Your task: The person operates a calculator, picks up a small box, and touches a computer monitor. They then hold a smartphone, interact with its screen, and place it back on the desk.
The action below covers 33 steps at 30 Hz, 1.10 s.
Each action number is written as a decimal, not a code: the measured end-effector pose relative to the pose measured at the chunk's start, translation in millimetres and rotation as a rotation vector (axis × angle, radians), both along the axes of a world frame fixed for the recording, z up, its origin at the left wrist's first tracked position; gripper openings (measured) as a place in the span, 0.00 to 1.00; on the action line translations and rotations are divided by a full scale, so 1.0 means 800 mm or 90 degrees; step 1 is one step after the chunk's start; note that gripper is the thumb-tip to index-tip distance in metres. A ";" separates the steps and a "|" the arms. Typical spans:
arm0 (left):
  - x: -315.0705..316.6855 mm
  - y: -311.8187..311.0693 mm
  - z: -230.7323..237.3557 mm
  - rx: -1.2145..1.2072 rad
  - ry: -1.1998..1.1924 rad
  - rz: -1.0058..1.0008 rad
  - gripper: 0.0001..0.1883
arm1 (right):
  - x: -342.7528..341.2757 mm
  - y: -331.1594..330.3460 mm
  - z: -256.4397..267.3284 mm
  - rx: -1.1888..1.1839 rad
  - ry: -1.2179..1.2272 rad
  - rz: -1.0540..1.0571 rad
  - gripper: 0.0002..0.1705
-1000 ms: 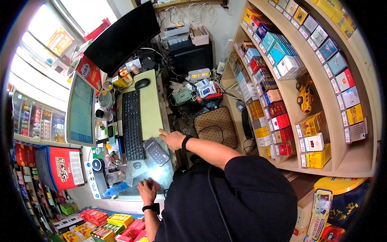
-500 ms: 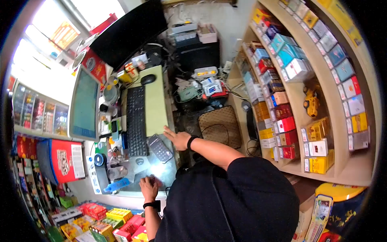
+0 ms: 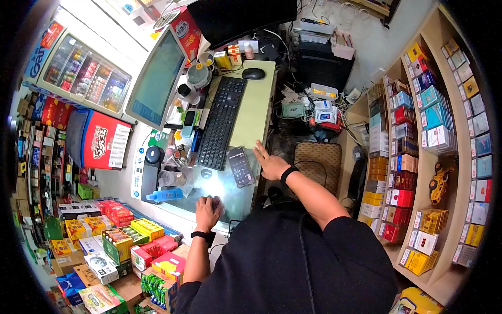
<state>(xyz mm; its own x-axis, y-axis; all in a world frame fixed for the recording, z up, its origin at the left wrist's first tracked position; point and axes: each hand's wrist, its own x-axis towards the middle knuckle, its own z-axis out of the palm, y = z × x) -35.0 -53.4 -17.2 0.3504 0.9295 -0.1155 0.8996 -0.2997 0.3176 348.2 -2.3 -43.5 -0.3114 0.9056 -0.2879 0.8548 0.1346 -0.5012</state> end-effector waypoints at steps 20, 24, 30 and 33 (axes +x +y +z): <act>0.001 0.001 0.000 -0.011 0.000 -0.001 0.18 | 0.000 0.001 -0.016 0.001 0.008 -0.002 0.63; 0.000 0.001 -0.003 0.017 0.002 -0.019 0.16 | 0.002 0.003 -0.010 0.000 0.010 -0.003 0.62; -0.001 0.000 -0.003 0.004 0.016 -0.008 0.17 | -0.001 0.002 0.003 -0.004 0.024 -0.012 0.61; 0.001 0.001 -0.003 -0.014 0.004 -0.004 0.18 | 0.003 0.007 -0.001 -0.007 0.024 -0.007 0.61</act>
<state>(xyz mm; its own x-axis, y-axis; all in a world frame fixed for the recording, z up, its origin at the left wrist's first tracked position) -34.4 -52.7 -19.3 0.3556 0.9244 -0.1381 0.8995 -0.2984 0.3191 350.6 3.2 -44.5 -0.3120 0.9062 -0.2853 0.8364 0.1196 -0.5348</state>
